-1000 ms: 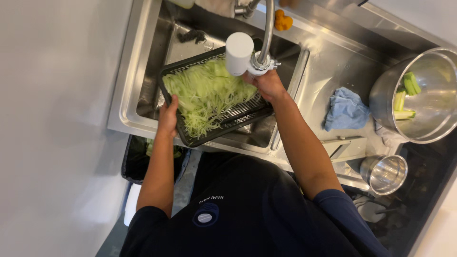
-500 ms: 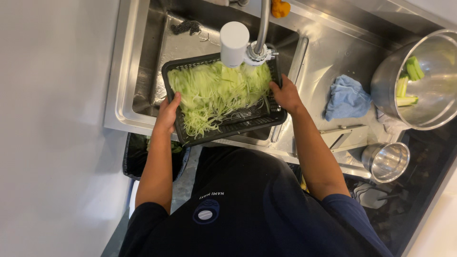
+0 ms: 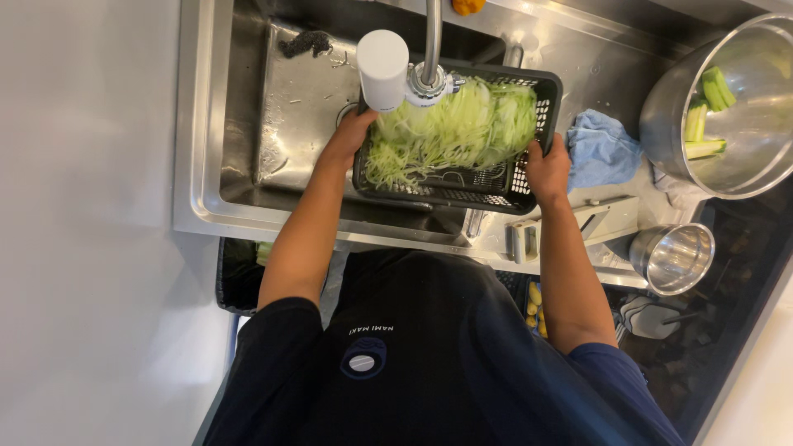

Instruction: The person washes a mandoline slicer in a sink, rinses shredded cabbage in a basket under a faucet, and wipes the surrounding stainless steel surfaces with a cloth.

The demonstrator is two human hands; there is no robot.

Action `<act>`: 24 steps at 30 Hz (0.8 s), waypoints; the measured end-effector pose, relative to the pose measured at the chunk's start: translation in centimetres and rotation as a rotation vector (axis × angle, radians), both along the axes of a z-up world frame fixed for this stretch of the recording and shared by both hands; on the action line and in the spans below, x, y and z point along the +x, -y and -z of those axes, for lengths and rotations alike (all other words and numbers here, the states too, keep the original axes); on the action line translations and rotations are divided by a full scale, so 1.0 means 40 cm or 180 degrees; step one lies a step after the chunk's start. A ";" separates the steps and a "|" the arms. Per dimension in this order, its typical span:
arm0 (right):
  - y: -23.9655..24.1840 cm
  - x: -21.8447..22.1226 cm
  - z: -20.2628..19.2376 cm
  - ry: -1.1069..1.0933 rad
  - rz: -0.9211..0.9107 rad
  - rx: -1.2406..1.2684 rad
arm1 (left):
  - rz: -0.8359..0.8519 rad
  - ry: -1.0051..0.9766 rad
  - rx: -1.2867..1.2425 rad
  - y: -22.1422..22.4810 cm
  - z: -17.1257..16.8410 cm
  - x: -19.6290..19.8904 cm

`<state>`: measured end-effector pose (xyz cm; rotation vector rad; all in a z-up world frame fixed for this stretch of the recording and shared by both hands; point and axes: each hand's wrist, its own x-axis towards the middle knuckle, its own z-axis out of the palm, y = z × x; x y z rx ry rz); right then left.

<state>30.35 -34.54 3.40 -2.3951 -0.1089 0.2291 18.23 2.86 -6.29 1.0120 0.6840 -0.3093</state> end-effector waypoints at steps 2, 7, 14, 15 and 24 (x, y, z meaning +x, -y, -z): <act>0.026 0.013 0.013 0.0163 -0.0014 -0.0058 | 0.0001 0.0112 0.0344 0.014 0.015 0.041; 0.070 0.070 0.053 0.0433 -0.0119 -0.0189 | 0.0270 0.0666 0.2391 0.021 0.011 0.141; 0.073 0.106 0.075 0.0625 0.0079 -0.0282 | -0.0005 0.0982 0.3578 0.122 -0.110 0.092; 0.078 0.115 0.078 0.0578 0.0151 -0.0243 | 0.0120 0.0952 0.3480 0.135 -0.118 0.095; 0.066 0.112 0.068 0.0246 0.0505 -0.0112 | 0.0681 0.0392 0.3107 0.211 -0.090 0.163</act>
